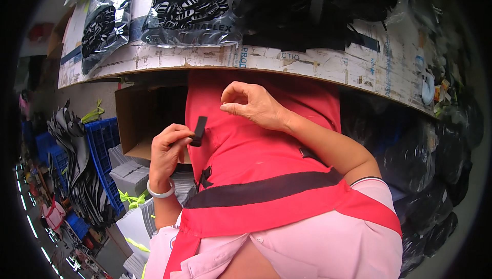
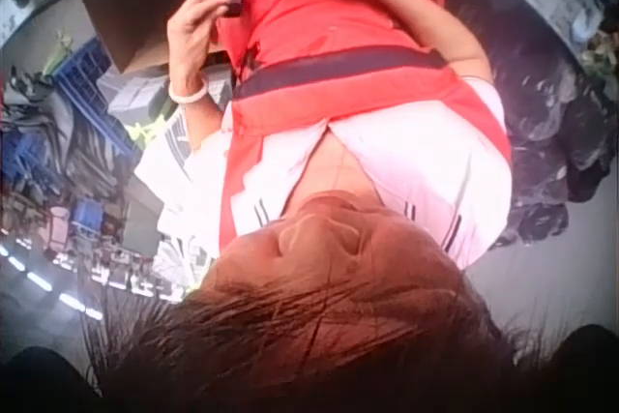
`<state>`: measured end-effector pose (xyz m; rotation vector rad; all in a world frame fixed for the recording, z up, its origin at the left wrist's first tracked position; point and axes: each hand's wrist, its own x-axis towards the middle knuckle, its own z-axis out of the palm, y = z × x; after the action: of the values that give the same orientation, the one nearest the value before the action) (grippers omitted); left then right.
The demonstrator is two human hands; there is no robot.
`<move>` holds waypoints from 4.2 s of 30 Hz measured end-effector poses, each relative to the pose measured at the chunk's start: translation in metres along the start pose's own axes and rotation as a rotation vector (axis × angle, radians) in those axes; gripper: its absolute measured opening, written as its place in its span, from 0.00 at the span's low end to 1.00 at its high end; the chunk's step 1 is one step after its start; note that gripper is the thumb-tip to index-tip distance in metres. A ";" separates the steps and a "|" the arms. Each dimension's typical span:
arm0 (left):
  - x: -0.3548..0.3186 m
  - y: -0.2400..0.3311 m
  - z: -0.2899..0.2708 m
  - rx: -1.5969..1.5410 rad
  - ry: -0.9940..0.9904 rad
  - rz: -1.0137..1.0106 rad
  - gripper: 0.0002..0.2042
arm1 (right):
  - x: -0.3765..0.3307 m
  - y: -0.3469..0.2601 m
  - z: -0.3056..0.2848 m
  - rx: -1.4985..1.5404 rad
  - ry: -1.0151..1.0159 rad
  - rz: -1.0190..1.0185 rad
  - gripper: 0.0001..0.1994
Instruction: Threading black nylon straps through plastic buckles at a manufacturing workbench.
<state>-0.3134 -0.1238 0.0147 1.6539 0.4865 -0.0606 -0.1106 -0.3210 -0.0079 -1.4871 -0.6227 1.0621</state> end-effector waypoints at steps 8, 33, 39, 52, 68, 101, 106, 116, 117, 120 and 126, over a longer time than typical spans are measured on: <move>-0.012 -0.105 -0.060 -0.620 0.734 -0.095 0.13 | 0.046 -0.015 -0.070 -1.023 0.653 -0.474 0.08; 0.064 -0.022 0.082 -0.355 0.160 0.075 0.07 | 0.005 -0.014 0.006 0.251 0.035 0.329 0.09; 0.070 -0.028 0.079 0.235 0.270 0.425 0.12 | 0.006 -0.005 0.008 0.489 0.087 0.275 0.11; 0.077 -0.023 0.068 -0.678 0.083 -0.055 0.11 | 0.002 -0.003 0.010 -0.070 0.173 -0.260 0.07; 0.073 -0.016 0.072 -0.595 0.249 0.126 0.08 | -0.003 -0.015 0.006 -0.071 0.075 0.255 0.10; 0.060 -0.027 0.069 -0.380 0.196 0.383 0.10 | -0.008 -0.006 0.007 0.192 0.036 0.205 0.10; 0.054 -0.021 0.074 -0.212 0.198 0.472 0.11 | -0.003 -0.003 -0.004 0.207 -0.098 0.278 0.10; 0.054 -0.020 0.072 -0.163 0.269 0.511 0.11 | -0.013 -0.010 -0.002 0.048 -0.194 0.363 0.13; 0.054 -0.020 0.071 -0.174 0.258 0.520 0.11 | -0.014 -0.008 0.002 0.076 -0.180 0.316 0.12; 0.054 -0.020 0.071 -0.189 0.239 0.509 0.11 | -0.013 -0.001 0.004 0.111 -0.138 0.312 0.11; 0.048 -0.018 0.069 -0.171 0.215 0.502 0.11 | -0.010 -0.003 0.002 0.237 0.016 0.154 0.08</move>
<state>-0.2598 -0.1752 -0.0278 1.5772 0.2168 0.5200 -0.1161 -0.3277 -0.0018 -1.3501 -0.3606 1.1978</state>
